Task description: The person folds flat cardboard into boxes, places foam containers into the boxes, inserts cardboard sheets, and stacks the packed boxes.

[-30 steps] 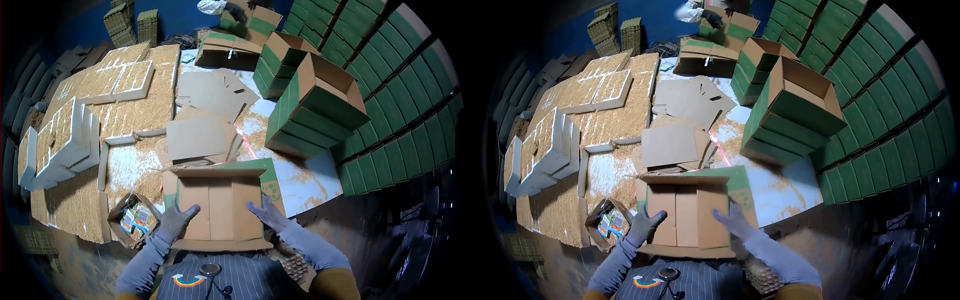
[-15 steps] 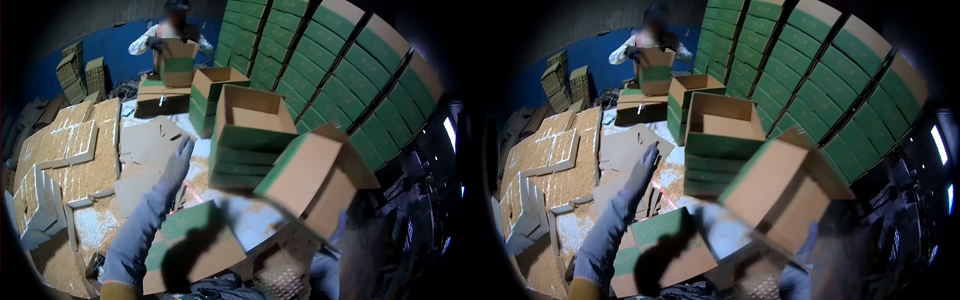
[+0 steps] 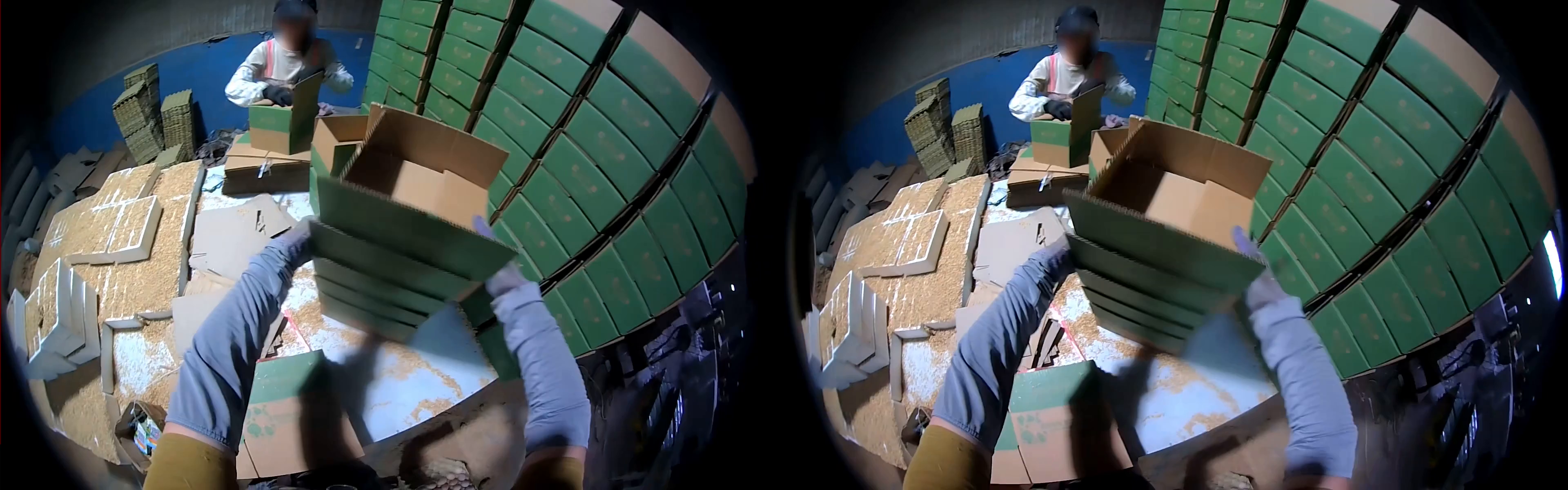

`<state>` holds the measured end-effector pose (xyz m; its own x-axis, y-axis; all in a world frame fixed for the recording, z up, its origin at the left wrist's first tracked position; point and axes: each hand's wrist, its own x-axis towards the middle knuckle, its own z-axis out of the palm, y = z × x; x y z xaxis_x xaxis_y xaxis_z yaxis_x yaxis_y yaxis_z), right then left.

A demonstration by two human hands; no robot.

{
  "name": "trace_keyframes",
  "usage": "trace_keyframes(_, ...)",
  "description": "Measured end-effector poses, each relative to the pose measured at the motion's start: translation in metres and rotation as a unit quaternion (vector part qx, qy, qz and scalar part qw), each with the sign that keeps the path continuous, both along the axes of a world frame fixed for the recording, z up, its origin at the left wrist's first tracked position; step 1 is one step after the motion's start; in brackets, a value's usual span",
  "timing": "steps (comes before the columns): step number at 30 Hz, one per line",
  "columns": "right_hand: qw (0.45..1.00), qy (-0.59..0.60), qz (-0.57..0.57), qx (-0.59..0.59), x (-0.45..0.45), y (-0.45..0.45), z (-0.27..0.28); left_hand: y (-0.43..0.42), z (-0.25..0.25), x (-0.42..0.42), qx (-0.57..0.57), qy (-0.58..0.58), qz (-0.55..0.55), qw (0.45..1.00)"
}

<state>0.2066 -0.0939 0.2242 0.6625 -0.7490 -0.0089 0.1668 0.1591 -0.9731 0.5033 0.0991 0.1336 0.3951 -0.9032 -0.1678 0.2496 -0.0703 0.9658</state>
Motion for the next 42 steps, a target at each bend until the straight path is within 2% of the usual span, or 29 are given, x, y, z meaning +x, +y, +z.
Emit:
trace_keyframes(2, 0.999, -0.016, -0.013, 0.031, 0.023, 0.004, -0.012, -0.007, -0.013, 0.001, -0.025, 0.033, 0.025, 0.999)
trace_keyframes(4, 0.984, -0.119, 0.074, 0.113, 0.035, -0.017, -0.019, -0.007, -0.024, 0.0, -0.07, 0.068, 0.055, 0.994)
trace_keyframes(6, 0.985, -0.09, -0.01, 0.148, 0.024, -0.015, -0.015, 0.007, -0.031, -0.008, -0.105, 0.057, 0.097, 0.988)
trace_keyframes(7, 0.971, -0.079, -0.061, 0.216, 0.013, 0.013, 0.001, 0.037, 0.008, -0.038, -0.01, -0.169, 0.175, 0.97)
trace_keyframes(8, 0.969, -0.067, -0.055, 0.23, 0.005, 0.024, -0.022, 0.057, -0.005, -0.043, -0.027, -0.285, 0.222, 0.932)
trace_keyframes(10, 0.993, -0.007, -0.077, 0.092, -0.046, 0.037, -0.099, 0.134, -0.013, -0.072, -0.029, -0.371, 0.237, 0.897)
trace_keyframes(12, 0.986, 0.133, -0.084, 0.056, -0.104, 0.048, -0.189, 0.226, -0.085, -0.082, 0.04, -0.734, 0.153, 0.66)
trace_keyframes(13, 0.972, 0.215, -0.006, 0.09, -0.126, 0.076, -0.236, 0.267, -0.109, -0.112, 0.148, -0.652, 0.158, 0.727)
trace_keyframes(14, 0.946, 0.294, 0.084, 0.112, -0.148, 0.104, -0.282, 0.301, -0.137, -0.142, 0.235, -0.666, 0.123, 0.697)
trace_keyframes(15, 0.926, 0.343, 0.15, 0.044, -0.152, 0.154, -0.299, 0.316, -0.128, -0.168, 0.312, -0.614, 0.046, 0.723)
trace_keyframes(16, 0.893, 0.387, 0.202, -0.105, -0.146, 0.198, -0.302, 0.325, -0.115, -0.191, 0.309, -0.571, -0.027, 0.76)
trace_keyframes(17, 0.824, 0.429, 0.23, -0.292, -0.138, 0.234, -0.299, 0.329, -0.14, -0.214, 0.286, -0.601, -0.001, 0.746)
trace_keyframes(19, 0.703, 0.48, 0.228, -0.472, -0.111, 0.271, -0.269, 0.327, -0.168, -0.235, 0.198, -0.611, 0.023, 0.767)
trace_keyframes(20, 0.661, 0.572, 0.24, -0.421, -0.086, 0.287, -0.213, 0.326, -0.147, -0.237, 0.192, -0.575, 0.011, 0.795)
trace_keyframes(21, 0.737, 0.591, 0.21, -0.25, -0.066, 0.29, -0.169, 0.337, -0.121, -0.24, 0.175, -0.535, 0.014, 0.827)
trace_keyframes(22, 0.874, 0.423, 0.162, -0.175, -0.072, 0.28, -0.172, 0.349, -0.091, -0.242, 0.155, -0.493, 0.02, 0.856)
trace_keyframes(23, 0.946, 0.276, 0.156, -0.07, -0.07, 0.267, -0.172, 0.37, -0.056, -0.239, 0.119, -0.506, -0.041, 0.853)
trace_keyframes(26, 0.88, 0.392, 0.263, -0.046, -0.059, 0.211, -0.147, 0.432, 0.012, -0.228, 0.111, -0.571, -0.153, 0.799)
trace_keyframes(27, 0.86, 0.408, 0.298, -0.068, -0.055, 0.2, -0.143, 0.445, 0.022, -0.226, 0.184, -0.596, -0.168, 0.763)
trace_keyframes(28, 0.822, 0.404, 0.249, -0.314, -0.047, 0.209, -0.118, 0.455, 0.032, -0.223, 0.256, -0.617, -0.179, 0.723)
trace_keyframes(29, 0.732, 0.371, 0.181, -0.541, -0.038, 0.228, -0.072, 0.463, 0.046, -0.212, 0.252, -0.62, -0.147, 0.728)
trace_keyframes(30, 0.831, 0.344, 0.145, -0.412, -0.025, 0.276, -0.012, 0.469, 0.061, -0.199, 0.248, -0.622, -0.116, 0.734)
trace_keyframes(31, 0.818, 0.268, 0.184, -0.475, -0.026, 0.3, 0.011, 0.473, 0.074, -0.189, 0.253, -0.638, -0.095, 0.721)
trace_keyframes(32, 0.796, 0.191, 0.22, -0.531, -0.027, 0.319, 0.021, 0.467, 0.105, -0.179, 0.299, -0.571, -0.096, 0.758)
trace_keyframes(34, 0.638, 0.154, 0.234, -0.718, -0.014, 0.36, 0.001, 0.466, 0.105, -0.146, 0.302, -0.452, -0.063, 0.837)
trace_keyframes(36, 0.606, 0.111, 0.152, -0.773, 0.0, 0.367, -0.038, 0.471, 0.091, -0.107, 0.242, -0.258, -0.051, 0.934)
trace_keyframes(38, 0.62, 0.07, 0.09, -0.777, -0.005, 0.364, -0.06, 0.474, 0.091, -0.092, 0.231, -0.19, -0.082, 0.951)
trace_keyframes(40, 0.61, -0.047, 0.059, -0.789, -0.021, 0.356, -0.087, 0.478, 0.089, -0.095, 0.223, -0.176, -0.075, 0.956)
trace_keyframes(42, 0.638, -0.093, 0.044, -0.763, -0.025, 0.351, -0.103, 0.475, 0.094, -0.112, 0.254, -0.418, 0.048, 0.871)
